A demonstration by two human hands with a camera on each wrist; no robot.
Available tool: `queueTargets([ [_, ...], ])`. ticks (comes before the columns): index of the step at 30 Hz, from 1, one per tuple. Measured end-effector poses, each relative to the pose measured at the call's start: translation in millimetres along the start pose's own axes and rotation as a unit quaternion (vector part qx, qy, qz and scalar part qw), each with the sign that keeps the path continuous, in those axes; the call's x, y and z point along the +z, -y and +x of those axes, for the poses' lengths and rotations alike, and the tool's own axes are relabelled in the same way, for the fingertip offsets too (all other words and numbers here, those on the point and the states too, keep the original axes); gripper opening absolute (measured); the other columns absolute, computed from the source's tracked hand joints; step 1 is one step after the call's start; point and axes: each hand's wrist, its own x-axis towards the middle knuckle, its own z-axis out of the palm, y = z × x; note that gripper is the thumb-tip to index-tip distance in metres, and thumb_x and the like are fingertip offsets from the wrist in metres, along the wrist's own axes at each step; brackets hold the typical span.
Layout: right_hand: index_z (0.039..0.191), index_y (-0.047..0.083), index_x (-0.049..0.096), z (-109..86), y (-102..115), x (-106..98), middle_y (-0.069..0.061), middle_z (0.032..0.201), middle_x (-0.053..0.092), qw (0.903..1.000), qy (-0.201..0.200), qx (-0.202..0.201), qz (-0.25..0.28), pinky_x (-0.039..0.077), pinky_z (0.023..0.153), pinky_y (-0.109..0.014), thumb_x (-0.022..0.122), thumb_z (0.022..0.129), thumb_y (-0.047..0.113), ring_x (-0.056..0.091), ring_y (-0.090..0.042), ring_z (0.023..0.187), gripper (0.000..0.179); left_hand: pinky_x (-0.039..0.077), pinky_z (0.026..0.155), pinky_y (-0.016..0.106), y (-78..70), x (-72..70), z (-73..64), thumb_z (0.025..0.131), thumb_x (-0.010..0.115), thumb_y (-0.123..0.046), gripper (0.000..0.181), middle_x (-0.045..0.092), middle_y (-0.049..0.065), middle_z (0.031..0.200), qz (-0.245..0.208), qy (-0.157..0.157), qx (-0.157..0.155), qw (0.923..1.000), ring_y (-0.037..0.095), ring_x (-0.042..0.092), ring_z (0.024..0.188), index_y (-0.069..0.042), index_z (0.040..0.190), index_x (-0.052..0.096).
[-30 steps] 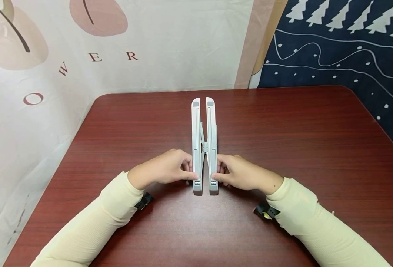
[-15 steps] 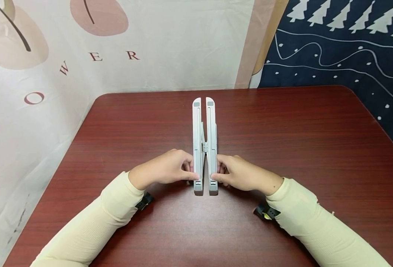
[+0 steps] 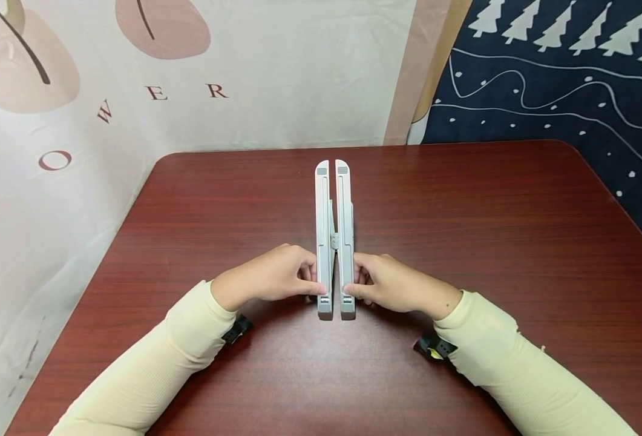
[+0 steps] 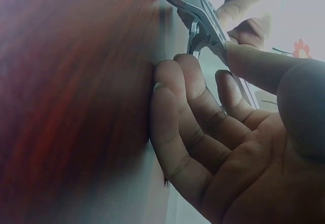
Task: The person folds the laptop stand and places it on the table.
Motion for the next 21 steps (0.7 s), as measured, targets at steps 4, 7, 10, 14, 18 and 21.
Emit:
queueTargets([
  [4,0.097,0.009,0.057,0.0,-0.5,0.2,-0.002,0.074,0.066,1.0000,0.001,-0.002,-0.001,0.054,0.058,-0.027,0.068,0.095,0.015,0.063,-0.012,0.062,0.012,0.044,0.055,0.021,-0.2,0.2,0.0,0.084,0.080,-0.034,0.023,0.064,-0.010,0.063,0.001,0.001,-0.001,1.0000,0.004,0.054,0.057,-0.019,0.073,0.067],
  [7,0.096,0.009,0.057,0.1,-0.5,0.3,-0.002,0.074,0.066,1.0000,0.001,-0.004,-0.003,0.054,0.058,-0.027,0.068,0.095,0.015,0.063,-0.011,0.062,0.012,0.044,0.055,0.021,-0.5,0.4,-0.3,0.084,0.080,-0.034,0.023,0.064,-0.010,0.063,0.001,0.001,-0.001,1.0000,0.004,0.054,0.057,-0.019,0.073,0.067],
  [10,0.096,0.009,0.057,0.3,-0.3,0.5,-0.002,0.073,0.066,1.0000,0.000,-0.004,-0.004,0.054,0.058,-0.027,0.068,0.095,0.015,0.063,-0.011,0.062,0.013,0.044,0.055,0.021,-0.9,0.7,-0.3,0.084,0.080,-0.033,0.023,0.064,-0.010,0.063,0.000,0.000,-0.001,1.0000,0.004,0.054,0.058,-0.019,0.073,0.067],
  [14,0.096,0.009,0.057,0.2,0.0,0.4,-0.002,0.073,0.066,1.0000,-0.001,-0.004,-0.007,0.053,0.058,-0.026,0.068,0.095,0.015,0.063,-0.011,0.061,0.013,0.044,0.055,0.021,-2.2,0.5,-0.4,0.084,0.081,-0.034,0.024,0.064,-0.010,0.063,-0.002,0.000,-0.001,1.0000,0.004,0.055,0.058,-0.018,0.073,0.067],
  [18,0.096,0.009,0.056,-0.1,0.1,0.4,-0.001,0.073,0.066,1.0000,-0.001,-0.004,-0.009,0.053,0.058,-0.026,0.068,0.095,0.016,0.063,-0.011,0.062,0.013,0.044,0.055,0.020,-3.1,0.4,-0.6,0.084,0.081,-0.034,0.024,0.064,-0.010,0.063,-0.003,-0.002,0.002,1.0000,0.004,0.055,0.058,-0.018,0.073,0.067],
  [21,0.096,0.009,0.056,-0.3,0.3,0.4,-0.001,0.073,0.066,0.9999,-0.001,-0.002,-0.010,0.053,0.058,-0.026,0.068,0.095,0.016,0.063,-0.011,0.062,0.013,0.044,0.055,0.021,-3.1,0.7,-0.6,0.084,0.081,-0.033,0.023,0.064,-0.010,0.063,-0.004,-0.003,0.003,1.0000,0.004,0.054,0.057,-0.018,0.073,0.067],
])
